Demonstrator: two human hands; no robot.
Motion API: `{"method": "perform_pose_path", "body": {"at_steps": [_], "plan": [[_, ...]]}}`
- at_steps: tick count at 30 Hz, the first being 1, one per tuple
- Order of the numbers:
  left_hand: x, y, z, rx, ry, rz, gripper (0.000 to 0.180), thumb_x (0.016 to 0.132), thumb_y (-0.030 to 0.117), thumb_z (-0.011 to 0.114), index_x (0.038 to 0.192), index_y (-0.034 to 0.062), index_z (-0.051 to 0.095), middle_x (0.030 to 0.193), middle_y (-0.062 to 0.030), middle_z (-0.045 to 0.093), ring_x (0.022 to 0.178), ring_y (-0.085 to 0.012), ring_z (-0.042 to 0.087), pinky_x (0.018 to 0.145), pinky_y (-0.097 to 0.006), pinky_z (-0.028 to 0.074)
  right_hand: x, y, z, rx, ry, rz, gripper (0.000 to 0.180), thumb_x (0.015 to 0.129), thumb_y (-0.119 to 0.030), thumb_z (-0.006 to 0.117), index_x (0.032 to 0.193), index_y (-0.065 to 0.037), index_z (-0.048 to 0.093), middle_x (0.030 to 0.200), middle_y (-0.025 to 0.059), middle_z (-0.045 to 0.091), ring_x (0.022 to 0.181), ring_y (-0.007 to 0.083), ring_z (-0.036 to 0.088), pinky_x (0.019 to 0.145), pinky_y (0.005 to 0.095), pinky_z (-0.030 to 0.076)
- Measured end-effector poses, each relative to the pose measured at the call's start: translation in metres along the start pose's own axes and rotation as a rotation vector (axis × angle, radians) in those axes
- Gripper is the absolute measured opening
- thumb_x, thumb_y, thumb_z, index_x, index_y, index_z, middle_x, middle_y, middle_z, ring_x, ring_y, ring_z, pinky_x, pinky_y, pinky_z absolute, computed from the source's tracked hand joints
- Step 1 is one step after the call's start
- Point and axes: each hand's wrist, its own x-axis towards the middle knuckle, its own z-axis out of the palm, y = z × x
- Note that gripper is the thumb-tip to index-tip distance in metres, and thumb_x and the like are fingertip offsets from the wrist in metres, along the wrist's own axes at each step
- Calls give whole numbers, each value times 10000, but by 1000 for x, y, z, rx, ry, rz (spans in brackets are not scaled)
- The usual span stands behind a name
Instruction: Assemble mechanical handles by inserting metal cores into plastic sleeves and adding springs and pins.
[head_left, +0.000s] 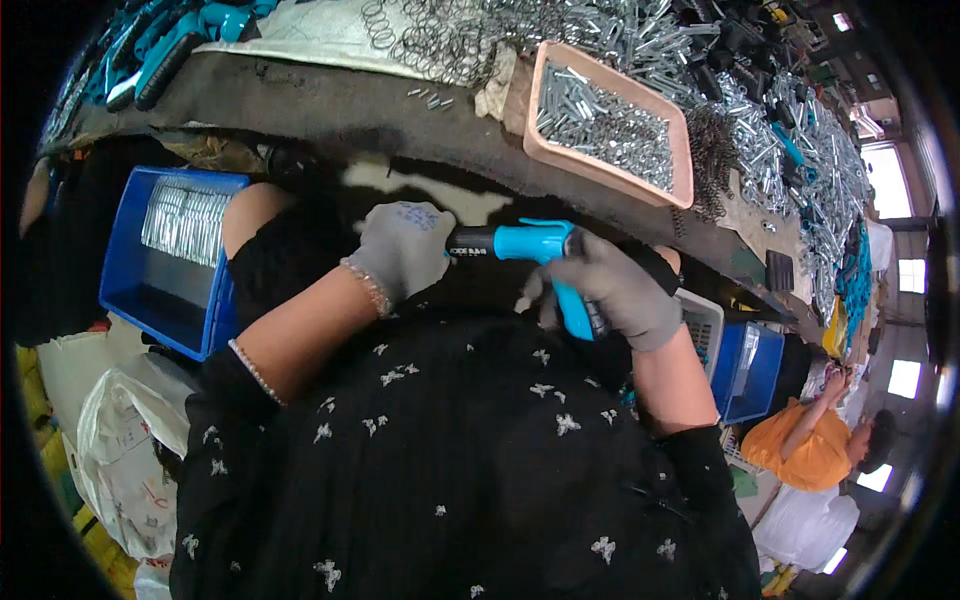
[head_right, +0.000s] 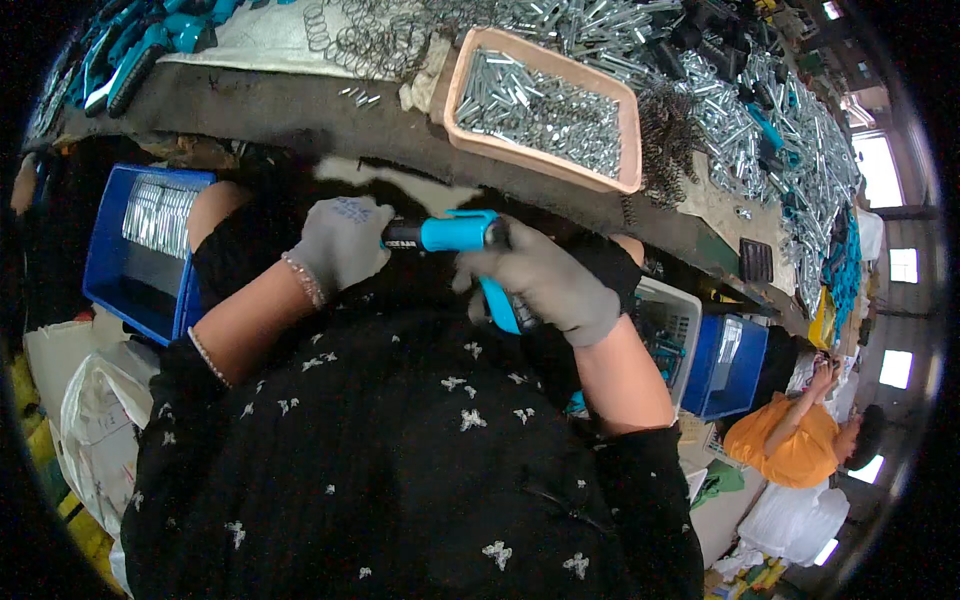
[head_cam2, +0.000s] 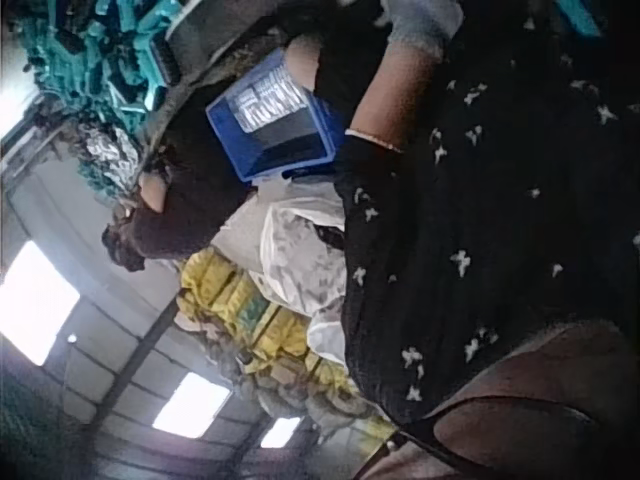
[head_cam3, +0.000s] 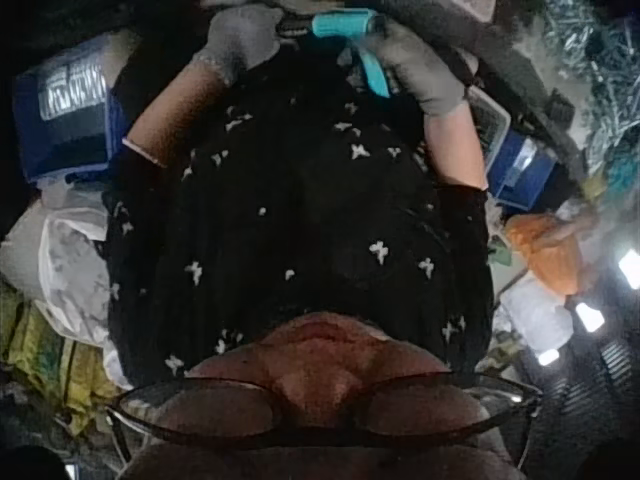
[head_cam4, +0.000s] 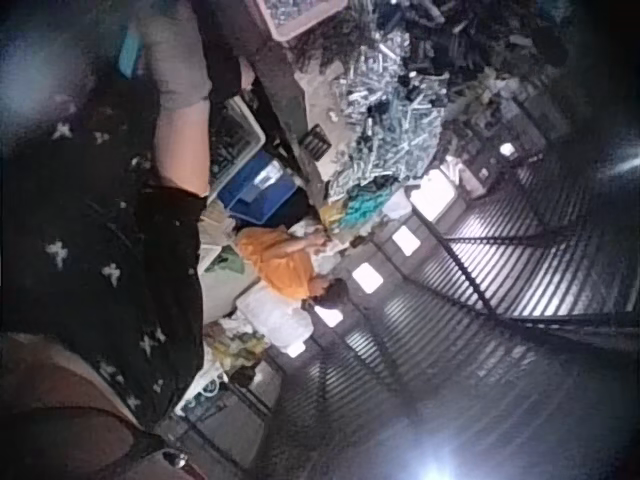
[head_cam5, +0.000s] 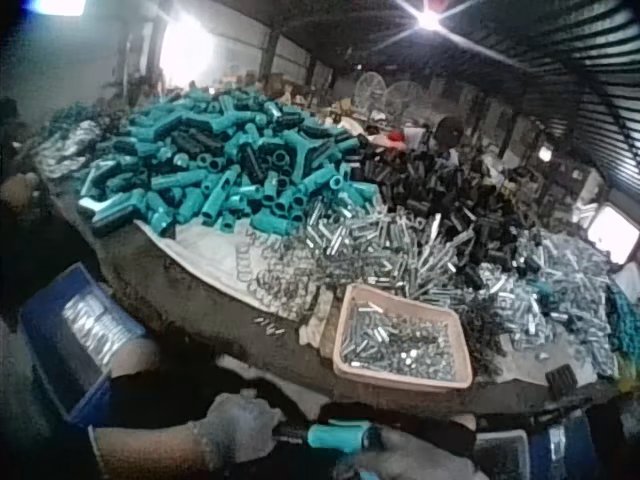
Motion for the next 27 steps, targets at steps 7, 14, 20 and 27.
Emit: {"method": "perform_pose_path", "body": {"at_steps": [7,14,20,27], "plan": [[15,-36,36,-98,-146,-15,486,851,359,695,1256,98,632,1168,-173,682,1078,-337,663,927,-430,518,41,58,-29,-374,223,45,368,846,-140,688,1144,25,550,795,76,623,592,146,613,541,287,503],[15,-51,17,-252,-151,-156,516,907,389,653,1316,81,591,1236,-207,652,1129,-372,637,962,-437,511,69,87,-39,-537,229,168,311,826,-221,709,999,29,640,706,138,661,599,238,666,583,349,520],[12,-55,21,-266,-129,-113,517,918,401,637,1318,78,586,1194,-215,662,1089,-382,650,939,-451,521,81,93,-35,-614,324,181,288,840,-259,703,878,20,645,707,171,659,688,288,680,653,385,516],[12,-54,21,-278,-137,-110,526,918,412,629,1323,79,583,1152,-224,670,1058,-387,659,927,-460,524,97,107,-38,-665,266,43,286,830,-196,694,971,50,653,678,101,627,536,176,636,504,311,504]]}}
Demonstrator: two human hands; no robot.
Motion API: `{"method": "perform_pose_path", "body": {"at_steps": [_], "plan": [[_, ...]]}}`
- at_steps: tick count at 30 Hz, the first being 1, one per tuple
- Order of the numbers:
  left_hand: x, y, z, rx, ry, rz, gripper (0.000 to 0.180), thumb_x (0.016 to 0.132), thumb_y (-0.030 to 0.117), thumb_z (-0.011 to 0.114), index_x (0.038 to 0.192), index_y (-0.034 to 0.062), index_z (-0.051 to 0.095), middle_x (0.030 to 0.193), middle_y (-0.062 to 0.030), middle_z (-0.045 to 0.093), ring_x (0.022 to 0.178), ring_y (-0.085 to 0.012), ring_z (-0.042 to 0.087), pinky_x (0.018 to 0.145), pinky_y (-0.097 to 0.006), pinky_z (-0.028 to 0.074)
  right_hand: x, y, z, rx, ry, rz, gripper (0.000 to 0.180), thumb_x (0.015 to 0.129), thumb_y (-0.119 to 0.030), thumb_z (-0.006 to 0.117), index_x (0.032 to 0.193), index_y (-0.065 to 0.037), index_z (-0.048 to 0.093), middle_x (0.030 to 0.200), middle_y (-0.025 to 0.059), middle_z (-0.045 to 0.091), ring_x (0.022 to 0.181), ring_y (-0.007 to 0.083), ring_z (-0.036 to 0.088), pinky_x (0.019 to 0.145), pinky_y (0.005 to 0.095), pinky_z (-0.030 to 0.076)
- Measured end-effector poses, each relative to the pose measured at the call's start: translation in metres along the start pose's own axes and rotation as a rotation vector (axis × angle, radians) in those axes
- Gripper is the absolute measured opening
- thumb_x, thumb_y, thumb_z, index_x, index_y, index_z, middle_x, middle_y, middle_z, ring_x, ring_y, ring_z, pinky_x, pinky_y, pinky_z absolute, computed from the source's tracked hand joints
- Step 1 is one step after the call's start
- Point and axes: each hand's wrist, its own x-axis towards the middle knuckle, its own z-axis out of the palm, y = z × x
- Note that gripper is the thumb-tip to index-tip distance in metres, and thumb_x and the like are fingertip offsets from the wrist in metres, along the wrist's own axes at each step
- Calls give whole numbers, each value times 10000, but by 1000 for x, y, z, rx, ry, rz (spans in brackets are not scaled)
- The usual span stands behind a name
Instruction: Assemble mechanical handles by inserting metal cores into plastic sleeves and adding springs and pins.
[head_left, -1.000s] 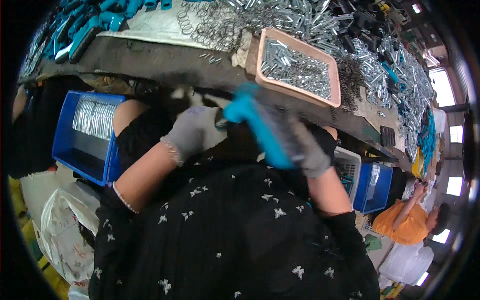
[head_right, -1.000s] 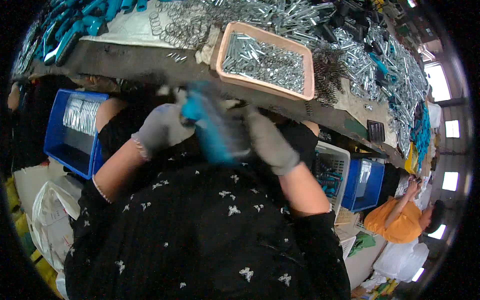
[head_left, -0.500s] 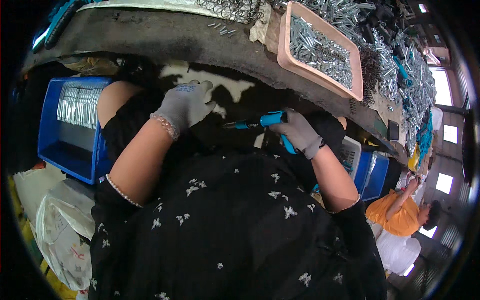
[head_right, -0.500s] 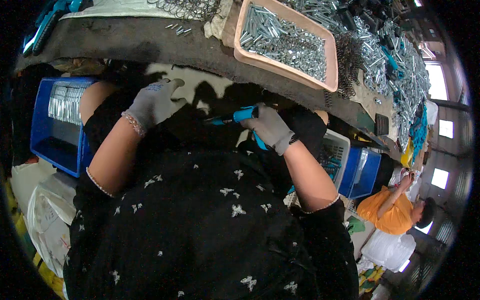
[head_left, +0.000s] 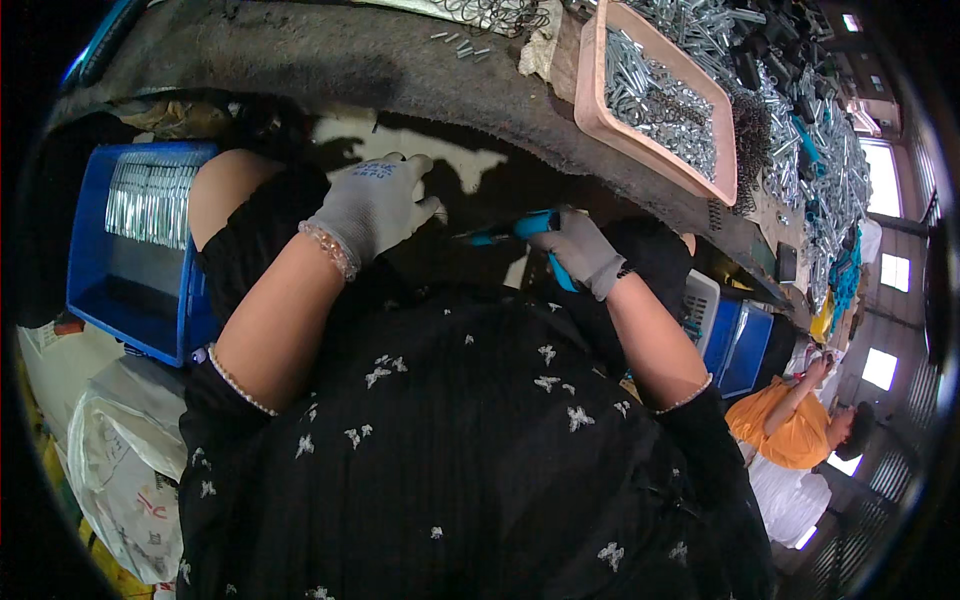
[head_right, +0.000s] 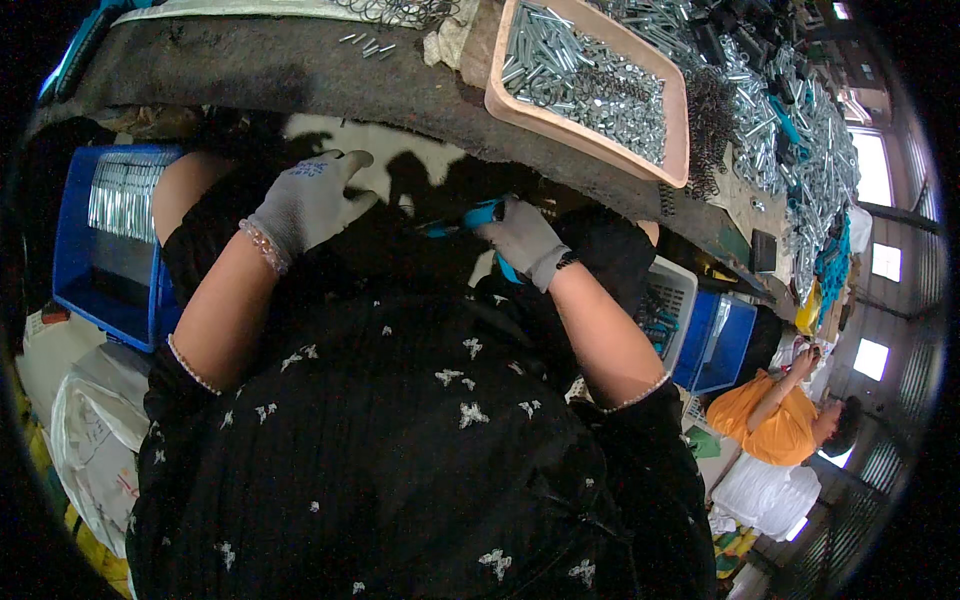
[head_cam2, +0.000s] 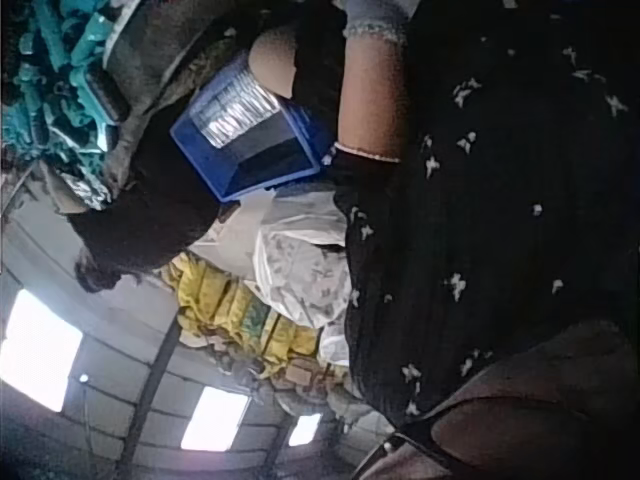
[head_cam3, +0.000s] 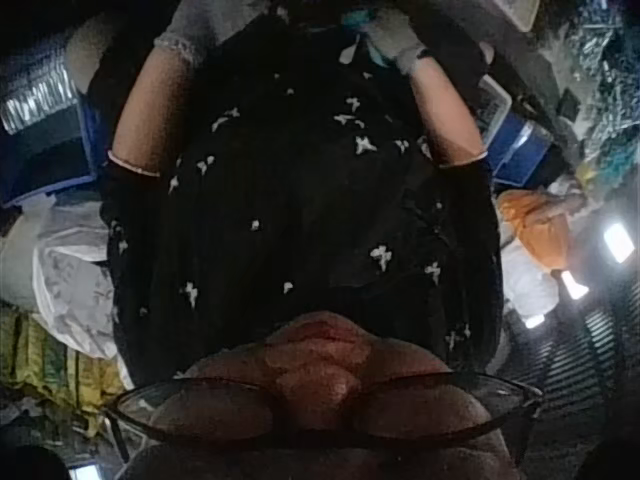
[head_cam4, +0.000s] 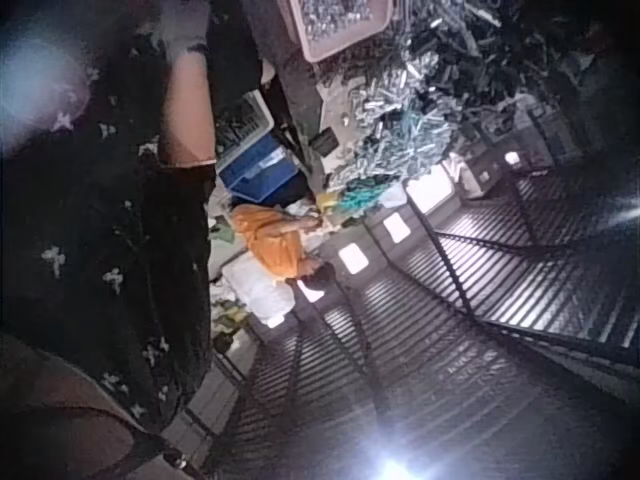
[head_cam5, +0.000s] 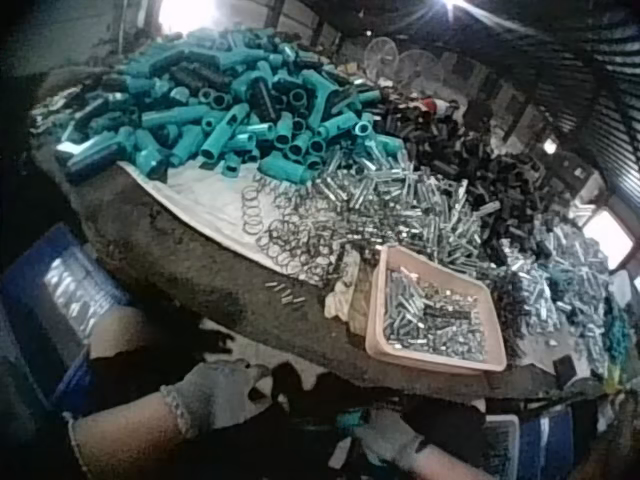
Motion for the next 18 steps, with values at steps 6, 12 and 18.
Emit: {"method": "perform_pose_path", "body": {"at_steps": [6,12,18], "plan": [[0,0,-2,-5,-12,-7,526,911,398,639,1326,80,579,1146,-219,672,1057,-384,660,917,-459,528,0,9,13,-32,26,-25,337,852,-305,686,949,18,675,789,216,674,822,360,683,763,423,511],[-1,-2,6,15,28,4,490,908,386,643,1287,79,600,1140,-213,677,1055,-379,663,915,-461,528,-26,-17,-7,-15,-10,129,318,854,-269,706,971,24,659,776,178,684,733,294,705,673,395,526],[1,-4,9,5,47,32,495,899,383,650,1295,90,594,1098,-211,686,1036,-373,670,906,-462,530,-14,-13,-1,33,4,134,324,843,-270,717,966,15,627,759,173,686,732,313,705,670,397,532]]}}
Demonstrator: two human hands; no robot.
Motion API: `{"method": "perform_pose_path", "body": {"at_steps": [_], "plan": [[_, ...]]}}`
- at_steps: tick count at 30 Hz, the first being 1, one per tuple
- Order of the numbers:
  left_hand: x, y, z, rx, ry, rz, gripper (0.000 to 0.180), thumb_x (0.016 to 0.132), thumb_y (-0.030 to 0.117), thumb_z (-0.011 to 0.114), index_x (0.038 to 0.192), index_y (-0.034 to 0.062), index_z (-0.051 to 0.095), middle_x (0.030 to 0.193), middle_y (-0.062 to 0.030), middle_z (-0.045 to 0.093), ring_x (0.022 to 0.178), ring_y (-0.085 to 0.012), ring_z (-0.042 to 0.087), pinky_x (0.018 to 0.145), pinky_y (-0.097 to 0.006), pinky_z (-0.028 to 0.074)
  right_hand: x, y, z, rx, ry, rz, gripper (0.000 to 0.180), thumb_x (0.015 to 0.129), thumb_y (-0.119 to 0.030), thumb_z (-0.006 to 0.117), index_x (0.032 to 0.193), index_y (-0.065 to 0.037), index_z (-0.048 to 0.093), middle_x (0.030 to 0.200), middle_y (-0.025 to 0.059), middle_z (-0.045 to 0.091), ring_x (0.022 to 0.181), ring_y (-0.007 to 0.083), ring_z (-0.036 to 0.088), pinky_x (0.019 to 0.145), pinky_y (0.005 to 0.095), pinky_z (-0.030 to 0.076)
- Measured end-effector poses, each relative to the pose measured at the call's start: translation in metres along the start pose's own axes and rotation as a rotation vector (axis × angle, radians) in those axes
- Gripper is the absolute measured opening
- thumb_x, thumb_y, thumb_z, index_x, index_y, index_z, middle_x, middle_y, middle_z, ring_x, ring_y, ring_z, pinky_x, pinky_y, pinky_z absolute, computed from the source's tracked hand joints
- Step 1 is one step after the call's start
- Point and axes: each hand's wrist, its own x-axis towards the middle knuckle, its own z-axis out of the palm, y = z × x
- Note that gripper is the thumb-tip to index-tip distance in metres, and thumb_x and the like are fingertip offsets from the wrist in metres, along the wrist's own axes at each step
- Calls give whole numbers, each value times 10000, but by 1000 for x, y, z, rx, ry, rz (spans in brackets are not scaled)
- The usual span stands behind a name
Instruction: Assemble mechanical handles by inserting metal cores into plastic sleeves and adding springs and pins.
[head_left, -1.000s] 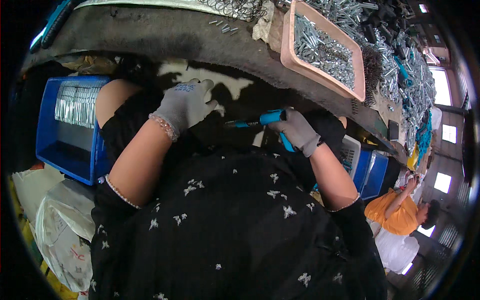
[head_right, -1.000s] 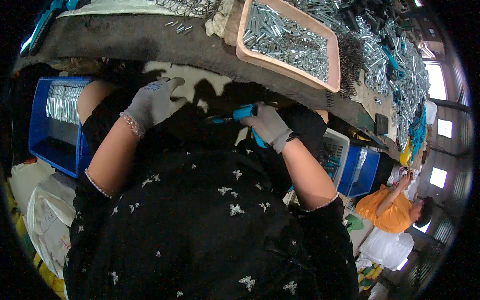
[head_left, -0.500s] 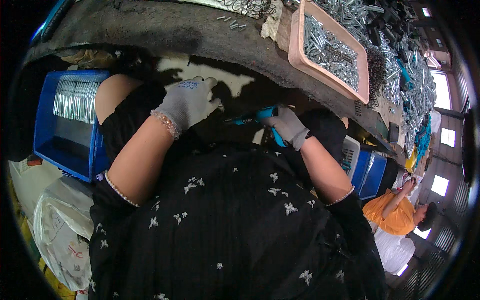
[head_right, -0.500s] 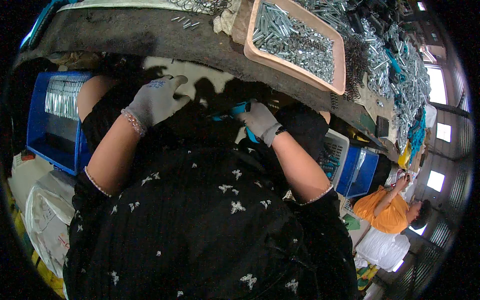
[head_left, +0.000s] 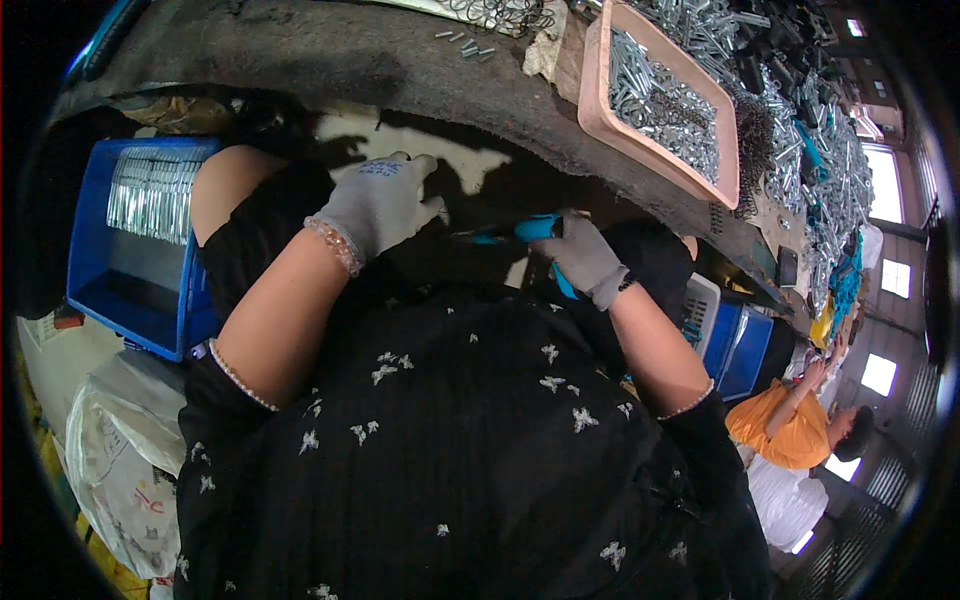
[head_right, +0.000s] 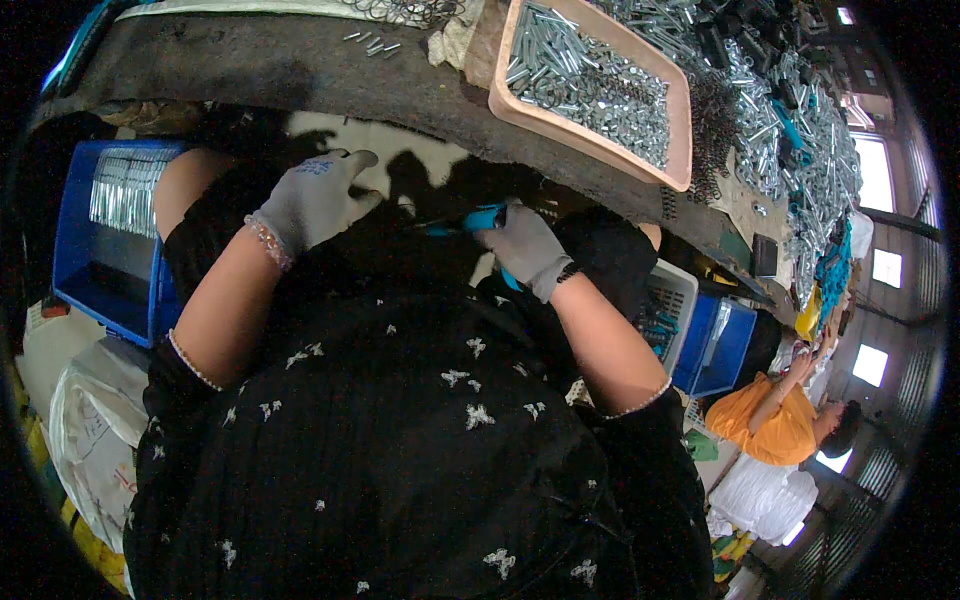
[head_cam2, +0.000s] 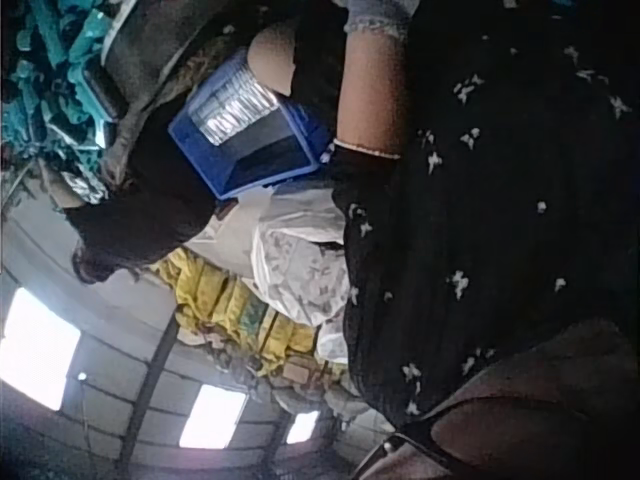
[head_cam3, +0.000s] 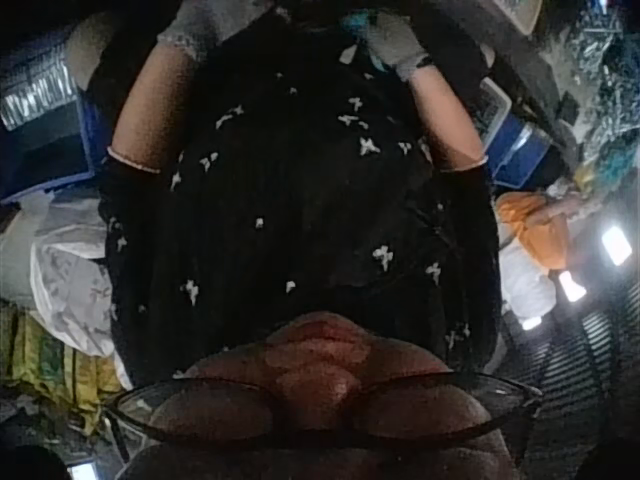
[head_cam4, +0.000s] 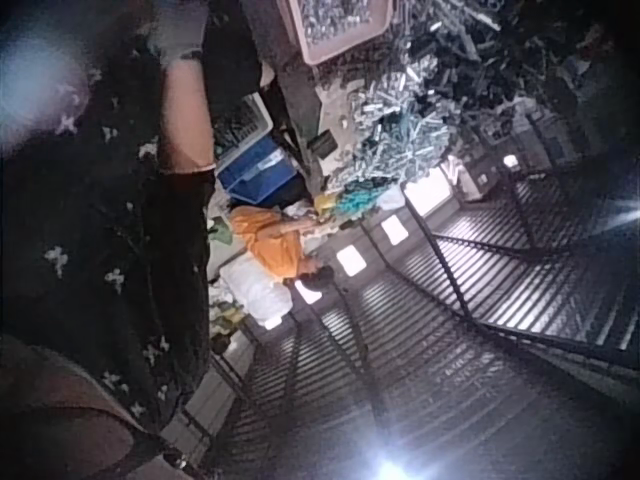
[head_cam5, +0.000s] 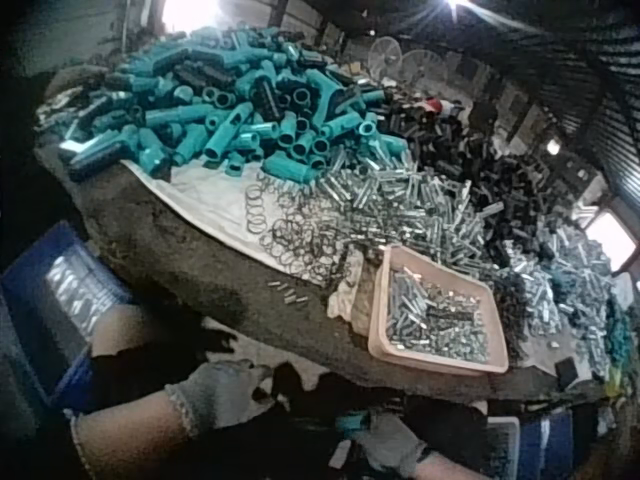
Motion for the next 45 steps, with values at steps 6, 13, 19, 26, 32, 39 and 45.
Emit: {"method": "perform_pose_path", "body": {"at_steps": [6,13,19,26,32,39,45], "plan": [[12,2,1,7,-35,6,501,880,364,670,1286,78,603,1073,-219,685,1011,-376,672,898,-465,530,2,-13,6,-311,14,-331,376,817,-281,710,1042,10,633,927,209,712,876,406,687,785,467,536],[47,58,96,115,-266,312,246,851,220,581,882,72,775,900,-214,732,814,-375,717,684,-500,563,26,-16,43,-812,-286,-303,279,799,-213,633,1002,-60,749,1010,210,720,942,392,677,824,463,540],[119,66,68,197,-173,449,309,882,334,610,988,86,763,1013,-175,737,932,-335,709,801,-461,556,36,10,81,-628,-47,-366,354,808,-312,623,974,-37,772,988,230,728,844,362,708,740,477,558],[107,95,30,170,-163,505,310,907,344,609,996,83,752,986,-179,728,908,-321,698,800,-440,548,28,-25,29,-408,161,-696,333,834,-365,660,881,-52,762,878,197,726,826,336,709,741,483,559],[87,96,24,61,-309,514,312,929,352,608,1003,81,743,963,-182,721,888,-309,689,799,-422,541,73,16,108,-429,254,-431,160,841,-241,632,830,-126,742,820,164,705,787,286,692,714,459,545],[37,48,31,-48,-323,440,317,953,362,607,1011,77,733,936,-186,713,865,-295,678,797,-401,533,-10,-13,25,-453,159,-319,220,834,-238,613,963,-80,696,901,172,696,841,332,689,744,477,536],[-88,69,-34,-1009,-245,77,453,964,427,594,1179,30,621,1186,-150,660,1088,-290,627,939,-423,502,-162,-4,-70,-228,125,-815,322,773,-147,673,1089,-82,665,965,149,675,936,349,656,840,464,519]]}}
